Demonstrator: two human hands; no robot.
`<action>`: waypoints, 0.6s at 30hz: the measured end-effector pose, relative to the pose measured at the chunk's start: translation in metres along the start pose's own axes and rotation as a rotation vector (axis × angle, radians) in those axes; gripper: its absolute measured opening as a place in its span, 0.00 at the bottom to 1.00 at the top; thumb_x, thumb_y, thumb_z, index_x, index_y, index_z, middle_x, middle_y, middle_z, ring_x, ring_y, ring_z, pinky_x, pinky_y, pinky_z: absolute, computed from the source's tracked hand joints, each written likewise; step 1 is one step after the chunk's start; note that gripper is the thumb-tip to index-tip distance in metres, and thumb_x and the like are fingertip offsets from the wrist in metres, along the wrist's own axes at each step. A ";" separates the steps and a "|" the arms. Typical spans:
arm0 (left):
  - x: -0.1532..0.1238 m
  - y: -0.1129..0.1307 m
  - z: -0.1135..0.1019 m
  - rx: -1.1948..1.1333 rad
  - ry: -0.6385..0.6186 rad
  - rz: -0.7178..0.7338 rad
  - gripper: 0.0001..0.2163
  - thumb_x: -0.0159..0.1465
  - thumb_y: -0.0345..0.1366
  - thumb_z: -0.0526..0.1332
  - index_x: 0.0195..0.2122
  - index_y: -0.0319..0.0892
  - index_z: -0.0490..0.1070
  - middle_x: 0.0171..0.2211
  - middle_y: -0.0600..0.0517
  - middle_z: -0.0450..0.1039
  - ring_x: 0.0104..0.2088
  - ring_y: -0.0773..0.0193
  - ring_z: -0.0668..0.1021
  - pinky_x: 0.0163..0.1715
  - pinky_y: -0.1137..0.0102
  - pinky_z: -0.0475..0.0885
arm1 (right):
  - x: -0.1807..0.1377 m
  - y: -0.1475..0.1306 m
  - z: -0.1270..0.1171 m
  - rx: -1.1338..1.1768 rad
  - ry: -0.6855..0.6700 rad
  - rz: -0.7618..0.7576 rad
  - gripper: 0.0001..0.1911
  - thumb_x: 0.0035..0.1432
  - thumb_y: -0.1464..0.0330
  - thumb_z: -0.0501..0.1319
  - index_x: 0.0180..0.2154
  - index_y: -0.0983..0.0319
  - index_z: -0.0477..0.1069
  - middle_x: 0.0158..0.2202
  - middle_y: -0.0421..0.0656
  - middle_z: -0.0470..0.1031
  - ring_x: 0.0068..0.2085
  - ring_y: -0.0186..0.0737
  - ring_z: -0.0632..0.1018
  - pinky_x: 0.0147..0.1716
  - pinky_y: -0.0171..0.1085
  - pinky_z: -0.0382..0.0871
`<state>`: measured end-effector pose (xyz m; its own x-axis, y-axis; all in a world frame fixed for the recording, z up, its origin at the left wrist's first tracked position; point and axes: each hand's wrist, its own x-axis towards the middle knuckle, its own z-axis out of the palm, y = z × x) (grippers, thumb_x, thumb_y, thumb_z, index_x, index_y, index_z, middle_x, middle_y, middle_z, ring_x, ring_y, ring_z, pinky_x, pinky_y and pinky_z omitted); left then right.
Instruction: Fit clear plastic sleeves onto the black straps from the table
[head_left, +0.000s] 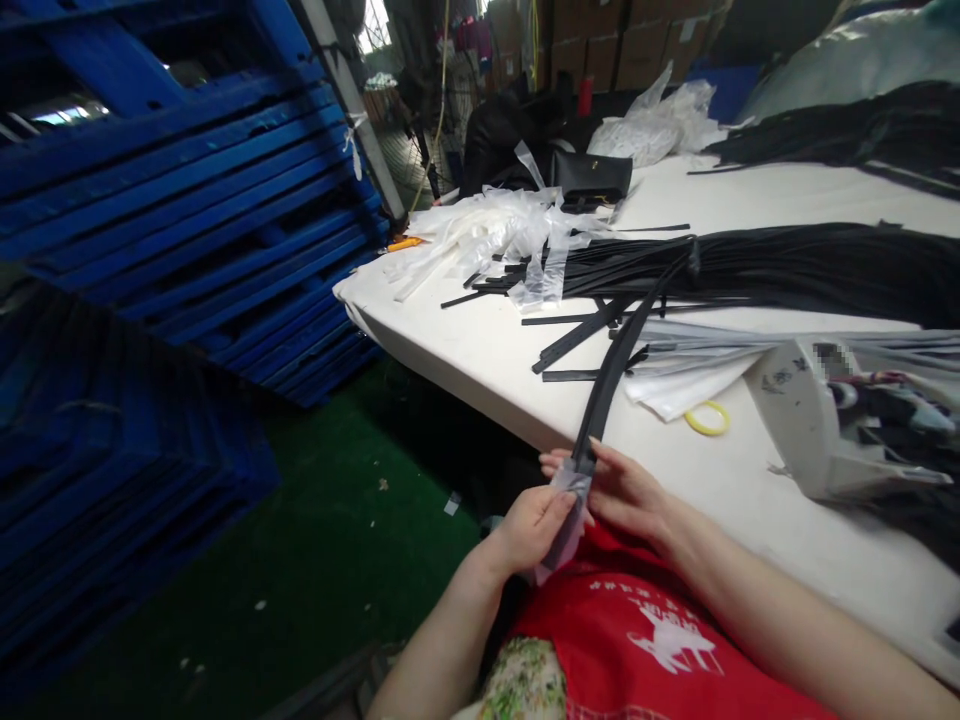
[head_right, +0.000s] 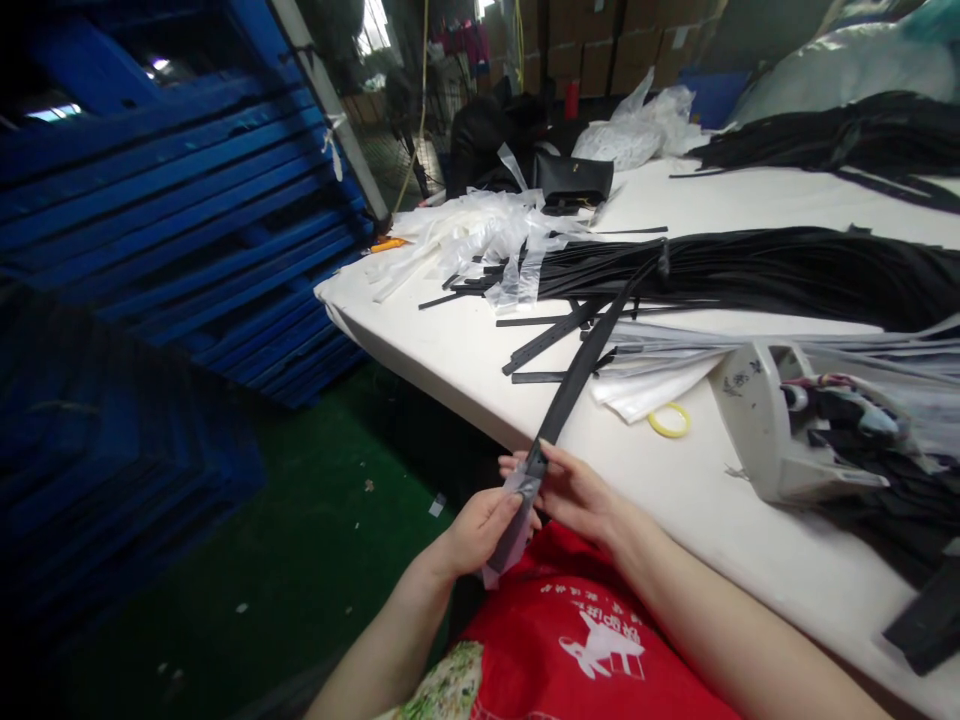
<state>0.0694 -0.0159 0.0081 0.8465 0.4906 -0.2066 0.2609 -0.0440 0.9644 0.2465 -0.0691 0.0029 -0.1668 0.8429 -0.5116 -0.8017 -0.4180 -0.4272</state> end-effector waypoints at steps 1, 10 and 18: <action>0.000 -0.002 0.003 -0.026 0.005 -0.021 0.31 0.71 0.54 0.44 0.38 0.34 0.78 0.32 0.44 0.79 0.31 0.61 0.78 0.36 0.70 0.72 | 0.006 -0.001 0.006 0.079 0.018 -0.046 0.15 0.53 0.65 0.69 0.41 0.65 0.75 0.36 0.45 0.79 0.39 0.41 0.80 0.42 0.38 0.74; -0.009 0.004 0.010 0.253 0.510 0.015 0.11 0.67 0.40 0.57 0.33 0.40 0.75 0.39 0.47 0.71 0.41 0.60 0.75 0.46 0.67 0.70 | 0.031 0.009 0.030 0.056 0.123 -0.254 0.14 0.50 0.63 0.73 0.33 0.63 0.73 0.22 0.35 0.70 0.27 0.31 0.73 0.36 0.35 0.73; 0.001 -0.007 0.004 -0.277 0.314 -0.256 0.26 0.55 0.55 0.67 0.44 0.39 0.65 0.39 0.45 0.73 0.30 0.62 0.78 0.33 0.67 0.73 | 0.023 0.015 0.035 -0.030 0.141 -0.273 0.18 0.49 0.57 0.72 0.35 0.62 0.72 0.23 0.36 0.72 0.27 0.33 0.74 0.30 0.33 0.73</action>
<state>0.0703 -0.0186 0.0003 0.5792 0.6960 -0.4244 0.2733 0.3246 0.9055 0.2105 -0.0443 0.0102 0.1353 0.8709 -0.4724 -0.7883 -0.1942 -0.5838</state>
